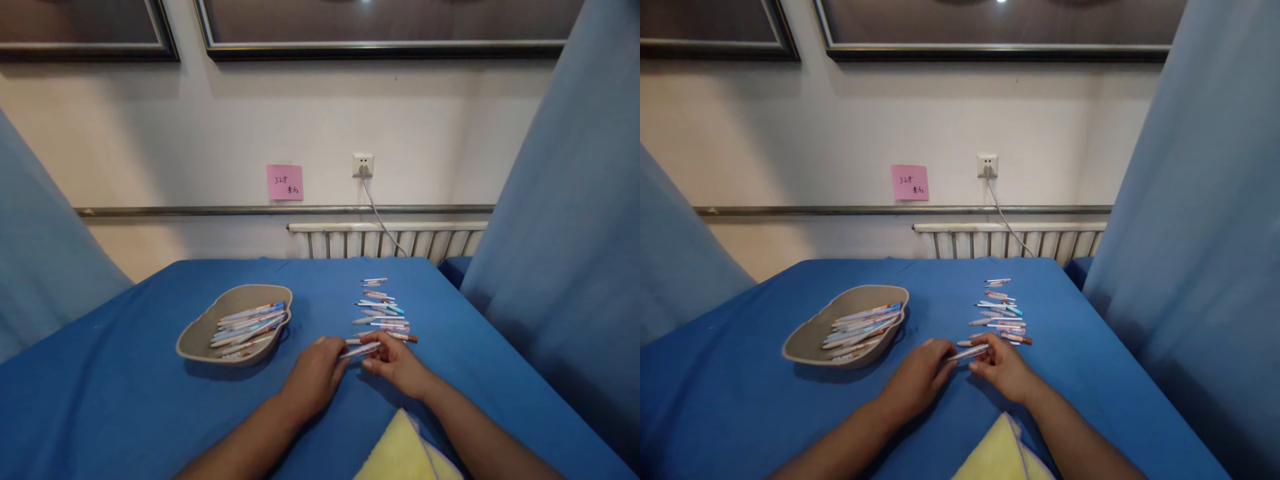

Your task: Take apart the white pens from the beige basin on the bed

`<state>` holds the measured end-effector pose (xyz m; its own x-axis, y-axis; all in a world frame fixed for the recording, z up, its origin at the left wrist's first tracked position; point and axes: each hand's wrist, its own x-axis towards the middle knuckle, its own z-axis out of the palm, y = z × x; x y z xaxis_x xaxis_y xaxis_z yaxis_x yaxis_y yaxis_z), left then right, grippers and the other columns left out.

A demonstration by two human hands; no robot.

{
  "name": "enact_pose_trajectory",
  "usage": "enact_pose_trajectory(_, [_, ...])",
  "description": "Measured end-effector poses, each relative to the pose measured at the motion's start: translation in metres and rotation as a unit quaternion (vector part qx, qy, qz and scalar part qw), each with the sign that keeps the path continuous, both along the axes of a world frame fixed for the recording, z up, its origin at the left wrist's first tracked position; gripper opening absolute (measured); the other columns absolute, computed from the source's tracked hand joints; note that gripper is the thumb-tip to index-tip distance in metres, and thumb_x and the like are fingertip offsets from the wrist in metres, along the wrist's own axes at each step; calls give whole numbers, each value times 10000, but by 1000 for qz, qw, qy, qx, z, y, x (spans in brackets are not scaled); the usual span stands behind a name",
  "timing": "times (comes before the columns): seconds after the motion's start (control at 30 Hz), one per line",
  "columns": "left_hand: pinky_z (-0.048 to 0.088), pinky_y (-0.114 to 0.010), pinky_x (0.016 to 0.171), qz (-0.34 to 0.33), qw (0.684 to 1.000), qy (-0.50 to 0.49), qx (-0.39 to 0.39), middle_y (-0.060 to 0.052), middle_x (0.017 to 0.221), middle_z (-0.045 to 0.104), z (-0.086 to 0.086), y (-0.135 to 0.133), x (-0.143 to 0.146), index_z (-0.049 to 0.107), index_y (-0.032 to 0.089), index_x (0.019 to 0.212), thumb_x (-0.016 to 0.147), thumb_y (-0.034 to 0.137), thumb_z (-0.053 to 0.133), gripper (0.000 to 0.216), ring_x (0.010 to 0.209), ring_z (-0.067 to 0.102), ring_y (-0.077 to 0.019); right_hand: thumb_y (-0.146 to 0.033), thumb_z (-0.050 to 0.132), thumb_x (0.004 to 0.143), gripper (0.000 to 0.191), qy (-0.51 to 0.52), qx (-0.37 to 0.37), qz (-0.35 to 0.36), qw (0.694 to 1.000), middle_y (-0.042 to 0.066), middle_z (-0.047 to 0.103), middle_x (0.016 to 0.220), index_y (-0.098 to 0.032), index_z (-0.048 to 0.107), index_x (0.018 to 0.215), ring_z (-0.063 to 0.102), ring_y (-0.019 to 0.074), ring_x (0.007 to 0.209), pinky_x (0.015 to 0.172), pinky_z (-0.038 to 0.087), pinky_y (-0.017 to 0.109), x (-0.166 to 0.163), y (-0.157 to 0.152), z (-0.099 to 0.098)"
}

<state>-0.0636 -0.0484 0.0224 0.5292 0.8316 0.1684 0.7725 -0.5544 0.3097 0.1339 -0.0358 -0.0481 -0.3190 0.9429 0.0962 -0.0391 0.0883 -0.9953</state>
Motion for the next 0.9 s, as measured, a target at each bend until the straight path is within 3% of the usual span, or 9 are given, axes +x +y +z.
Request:
enact_pose_trajectory(0.17, [395,-279,710,-28,999,-25,-12,-50,885,612,-21,0,2,557,201,926,904,271,435,142,847,545,-197,-363,668,732,203,-68,13,18,997,-35,548,604,-179,588,756,502,115,575,551,391,237,5,1,7])
enact_pose_trajectory(0.53, [399,-288,716,-41,998,-19,-47,-45,896,622,-29,0,-3,567,201,910,871,229,464,113,857,538,-201,-258,578,776,107,-222,93,11,970,-18,595,681,-177,646,794,501,127,639,585,381,220,3,-7,12])
enact_pose_trajectory(0.9, [394,-293,717,-37,998,-26,-47,-36,885,628,-29,0,-2,579,205,909,851,191,471,123,852,539,-203,-221,564,775,111,-253,114,11,961,-14,624,706,-180,651,831,520,129,644,597,385,220,4,-7,12])
